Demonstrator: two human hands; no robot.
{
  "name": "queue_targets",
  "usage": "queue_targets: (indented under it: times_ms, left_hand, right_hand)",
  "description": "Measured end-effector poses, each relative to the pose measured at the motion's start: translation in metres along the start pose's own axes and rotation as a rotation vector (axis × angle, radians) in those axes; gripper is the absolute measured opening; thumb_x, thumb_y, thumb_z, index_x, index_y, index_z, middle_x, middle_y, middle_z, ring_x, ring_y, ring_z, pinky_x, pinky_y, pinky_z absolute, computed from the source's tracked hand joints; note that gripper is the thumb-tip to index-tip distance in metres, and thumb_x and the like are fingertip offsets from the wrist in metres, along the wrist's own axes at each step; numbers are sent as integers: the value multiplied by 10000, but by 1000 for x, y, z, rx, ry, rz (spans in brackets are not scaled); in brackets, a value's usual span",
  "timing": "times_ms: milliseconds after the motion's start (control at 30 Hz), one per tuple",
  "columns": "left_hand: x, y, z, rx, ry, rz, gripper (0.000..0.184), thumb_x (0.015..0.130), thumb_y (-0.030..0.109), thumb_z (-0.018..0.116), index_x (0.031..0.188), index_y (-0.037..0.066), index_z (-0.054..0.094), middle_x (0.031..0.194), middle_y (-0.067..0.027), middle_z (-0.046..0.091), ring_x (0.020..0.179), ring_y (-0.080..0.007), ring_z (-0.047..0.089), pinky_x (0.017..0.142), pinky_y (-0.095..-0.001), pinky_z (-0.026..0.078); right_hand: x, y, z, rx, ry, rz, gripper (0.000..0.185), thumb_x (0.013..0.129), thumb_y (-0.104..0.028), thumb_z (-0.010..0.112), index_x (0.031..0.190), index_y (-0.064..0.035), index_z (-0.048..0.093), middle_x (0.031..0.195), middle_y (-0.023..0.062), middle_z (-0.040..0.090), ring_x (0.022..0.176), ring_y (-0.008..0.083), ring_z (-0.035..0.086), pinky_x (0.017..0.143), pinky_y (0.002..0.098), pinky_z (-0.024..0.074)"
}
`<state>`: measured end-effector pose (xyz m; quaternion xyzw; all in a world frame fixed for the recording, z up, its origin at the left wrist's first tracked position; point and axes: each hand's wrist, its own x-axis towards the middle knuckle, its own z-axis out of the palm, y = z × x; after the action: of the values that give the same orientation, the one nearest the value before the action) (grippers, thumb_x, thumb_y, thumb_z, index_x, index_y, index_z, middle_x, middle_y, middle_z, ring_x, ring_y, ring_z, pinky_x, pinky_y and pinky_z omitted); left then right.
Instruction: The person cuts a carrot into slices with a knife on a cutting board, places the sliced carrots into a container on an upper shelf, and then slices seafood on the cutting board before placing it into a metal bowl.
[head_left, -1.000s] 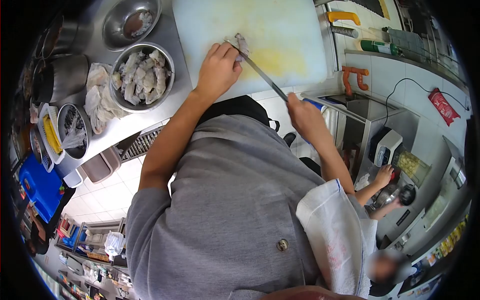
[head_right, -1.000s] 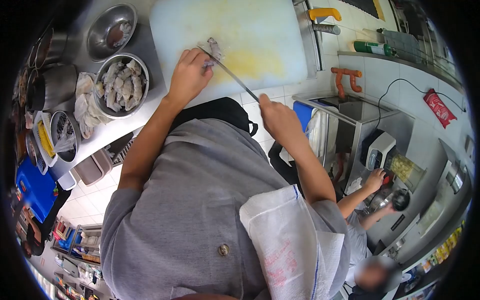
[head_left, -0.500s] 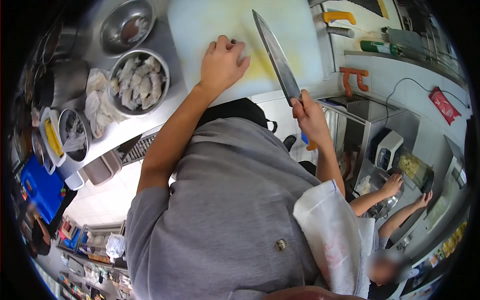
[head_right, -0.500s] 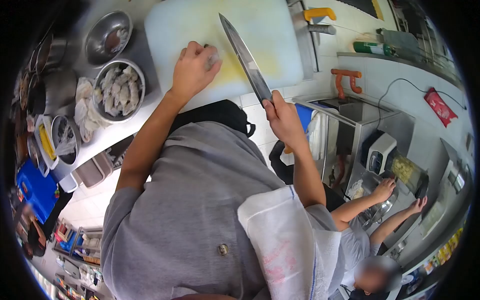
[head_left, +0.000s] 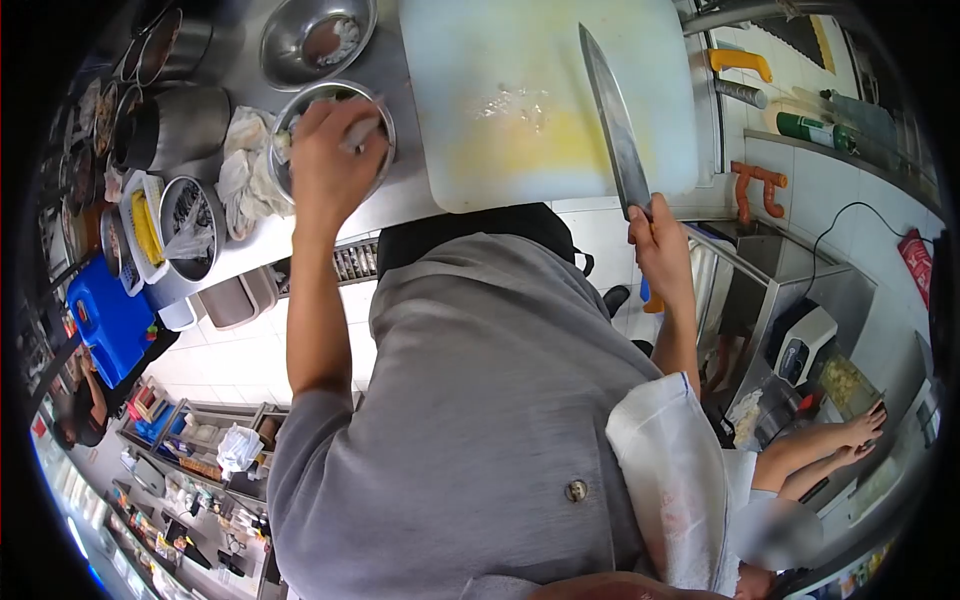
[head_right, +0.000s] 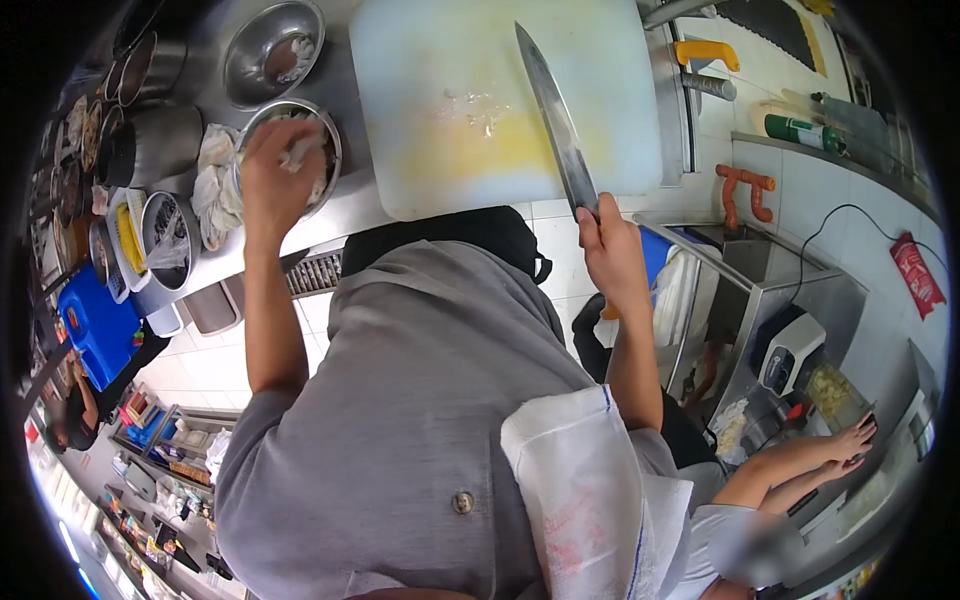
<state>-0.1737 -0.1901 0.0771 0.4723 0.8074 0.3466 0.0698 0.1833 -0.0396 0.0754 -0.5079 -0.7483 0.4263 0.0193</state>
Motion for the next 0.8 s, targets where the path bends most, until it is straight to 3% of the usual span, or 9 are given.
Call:
queue_targets:
  times_ms: [33, 100, 167, 300, 433, 500, 600, 733, 800]
  left_hand:
    - [-10, -10, -13, 8, -3, 4, 202, 723, 90, 725, 924, 87, 731, 917, -102, 664, 877, -314, 629, 808, -423, 482]
    - [-24, -25, -28, 358, -94, -27, 149, 745, 100, 734, 893, 88, 743, 933, -99, 668, 935, -295, 610, 869, -431, 435]
    - [-20, -30, -37, 332, -79, 4, 145, 759, 123, 743, 899, 87, 744, 955, -96, 674, 943, -285, 603, 859, -421, 433]
    - [34, -59, -31, 336, 71, 75, 172, 820, 219, 728, 933, 92, 753, 935, -99, 717, 910, -291, 660, 844, -403, 465]
    - [122, -117, 19, 444, -182, -138, 347, 766, 342, 739, 957, 52, 746, 932, -156, 733, 904, -336, 705, 843, -431, 533]
    - [146, -130, 40, 522, -307, -211, 433, 732, 373, 692, 932, -7, 742, 998, -239, 705, 970, -384, 676, 970, -434, 472]
    - [151, -135, 58, 584, -178, -263, 515, 717, 421, 691, 928, -47, 727, 1007, -278, 693, 965, -412, 674, 947, -420, 502]
    - [155, -122, 35, 496, -280, -318, 512, 706, 458, 704, 926, -3, 739, 966, -249, 707, 949, -385, 685, 909, -410, 520]
    - [149, -97, 16, 198, -163, -369, 510, 680, 494, 722, 926, 48, 750, 905, -217, 717, 883, -345, 703, 835, -401, 541]
  right_hand:
    - [3, -2, 1, 2, 3, -27, 230, 990, -154, 552, 875, 1, 426, 616, 177, 561, 549, 344, 558, 531, 393, 424]
    - [7, -1, 4, 12, 5, -65, 227, 990, -154, 552, 879, 1, 427, 616, 177, 559, 543, 343, 548, 530, 392, 422]
    - [13, 4, 7, -55, 12, -97, 237, 1007, -195, 525, 867, -19, 451, 600, 95, 560, 481, 170, 518, 472, 327, 404]
    - [17, -3, 6, -8, -16, -86, 252, 1010, -203, 526, 866, -13, 446, 588, 92, 551, 489, 161, 518, 483, 318, 410]
    - [16, -4, 9, -5, 12, -154, 249, 1010, -198, 527, 862, -15, 445, 584, 91, 549, 488, 158, 513, 480, 320, 411]
    - [13, -1, 10, -26, 16, -161, 240, 992, -170, 557, 875, -12, 420, 596, 158, 559, 500, 287, 526, 509, 374, 426]
    - [4, 3, 11, -39, 20, -108, 243, 994, -171, 556, 869, -13, 419, 599, 167, 562, 507, 305, 552, 508, 384, 429]
    - [-11, 10, 15, 29, 43, -36, 241, 999, -166, 548, 865, -11, 421, 589, 163, 552, 502, 310, 552, 498, 391, 420]
    - [-16, 12, 15, 43, 54, -24, 241, 1000, -166, 547, 866, -11, 420, 590, 165, 552, 502, 318, 550, 495, 392, 416]
